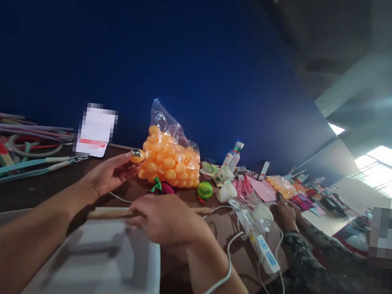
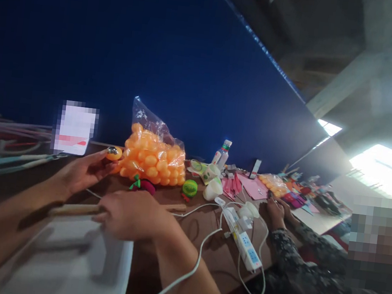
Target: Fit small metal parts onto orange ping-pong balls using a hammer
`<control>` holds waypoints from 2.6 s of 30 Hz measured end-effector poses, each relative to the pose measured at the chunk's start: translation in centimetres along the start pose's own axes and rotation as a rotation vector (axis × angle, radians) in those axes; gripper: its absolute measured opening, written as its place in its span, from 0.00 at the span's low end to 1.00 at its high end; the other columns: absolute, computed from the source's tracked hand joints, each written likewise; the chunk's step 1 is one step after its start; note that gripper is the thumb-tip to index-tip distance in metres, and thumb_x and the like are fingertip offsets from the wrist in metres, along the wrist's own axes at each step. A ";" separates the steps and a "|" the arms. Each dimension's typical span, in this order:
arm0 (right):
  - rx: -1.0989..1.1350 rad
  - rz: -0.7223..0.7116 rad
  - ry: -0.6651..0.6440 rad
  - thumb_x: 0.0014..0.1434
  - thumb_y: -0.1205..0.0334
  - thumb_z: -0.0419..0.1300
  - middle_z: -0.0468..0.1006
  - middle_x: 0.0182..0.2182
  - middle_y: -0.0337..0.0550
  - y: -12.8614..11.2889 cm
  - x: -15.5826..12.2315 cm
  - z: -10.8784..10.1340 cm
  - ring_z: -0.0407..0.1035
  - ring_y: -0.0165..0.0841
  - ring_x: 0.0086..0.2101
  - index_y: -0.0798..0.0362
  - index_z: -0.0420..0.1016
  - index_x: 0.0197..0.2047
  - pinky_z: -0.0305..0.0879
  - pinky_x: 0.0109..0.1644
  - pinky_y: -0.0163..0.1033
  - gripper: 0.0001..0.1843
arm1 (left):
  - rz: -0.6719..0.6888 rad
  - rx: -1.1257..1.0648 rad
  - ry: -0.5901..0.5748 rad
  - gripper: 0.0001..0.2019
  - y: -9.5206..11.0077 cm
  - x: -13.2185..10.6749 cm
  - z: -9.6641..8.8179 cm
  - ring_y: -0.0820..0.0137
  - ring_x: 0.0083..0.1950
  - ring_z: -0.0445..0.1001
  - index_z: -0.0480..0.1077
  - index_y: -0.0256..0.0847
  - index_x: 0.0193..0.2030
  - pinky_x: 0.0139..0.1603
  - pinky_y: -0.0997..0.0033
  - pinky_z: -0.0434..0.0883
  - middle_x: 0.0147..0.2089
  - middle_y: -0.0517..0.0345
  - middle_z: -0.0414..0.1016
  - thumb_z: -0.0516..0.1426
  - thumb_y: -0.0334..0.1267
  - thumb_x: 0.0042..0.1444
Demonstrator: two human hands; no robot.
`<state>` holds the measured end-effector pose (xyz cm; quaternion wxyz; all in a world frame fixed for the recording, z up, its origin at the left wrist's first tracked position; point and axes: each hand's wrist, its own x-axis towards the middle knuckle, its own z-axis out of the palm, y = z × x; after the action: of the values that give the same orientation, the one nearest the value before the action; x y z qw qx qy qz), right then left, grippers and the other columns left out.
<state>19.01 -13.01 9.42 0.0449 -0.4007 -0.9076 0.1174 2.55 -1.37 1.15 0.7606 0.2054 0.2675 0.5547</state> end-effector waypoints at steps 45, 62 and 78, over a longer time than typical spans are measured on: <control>0.087 0.425 0.496 0.66 0.58 0.48 0.75 0.31 0.45 2.9 1.8 1.8 0.68 0.34 0.32 0.53 0.67 0.36 0.59 0.37 0.38 0.11 | 0.009 -0.049 0.026 0.05 -0.1 0.2 0.2 0.71 0.29 0.79 0.75 0.32 0.35 0.32 0.76 0.79 0.30 0.50 0.79 0.57 0.25 0.56; 0.077 0.424 0.512 0.66 0.59 0.48 0.76 0.32 0.46 2.9 1.9 2.1 0.69 0.35 0.33 0.54 0.67 0.37 0.59 0.38 0.38 0.10 | 0.013 -0.054 -0.035 0.06 -0.1 0.2 -0.1 0.70 0.30 0.79 0.75 0.31 0.38 0.33 0.76 0.79 0.32 0.48 0.79 0.55 0.26 0.59; 0.096 0.404 0.537 0.66 0.59 0.48 0.75 0.31 0.44 2.5 1.6 1.4 0.68 0.33 0.33 0.53 0.67 0.36 0.60 0.38 0.37 0.11 | 0.033 -0.055 0.001 0.10 -0.1 0.0 0.2 0.69 0.30 0.79 0.75 0.31 0.34 0.32 0.73 0.79 0.28 0.48 0.78 0.52 0.28 0.61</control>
<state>19.44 -10.48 7.41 0.2770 -0.5864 -0.7591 0.0566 2.69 -1.41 1.25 0.7567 0.1885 0.2492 0.5743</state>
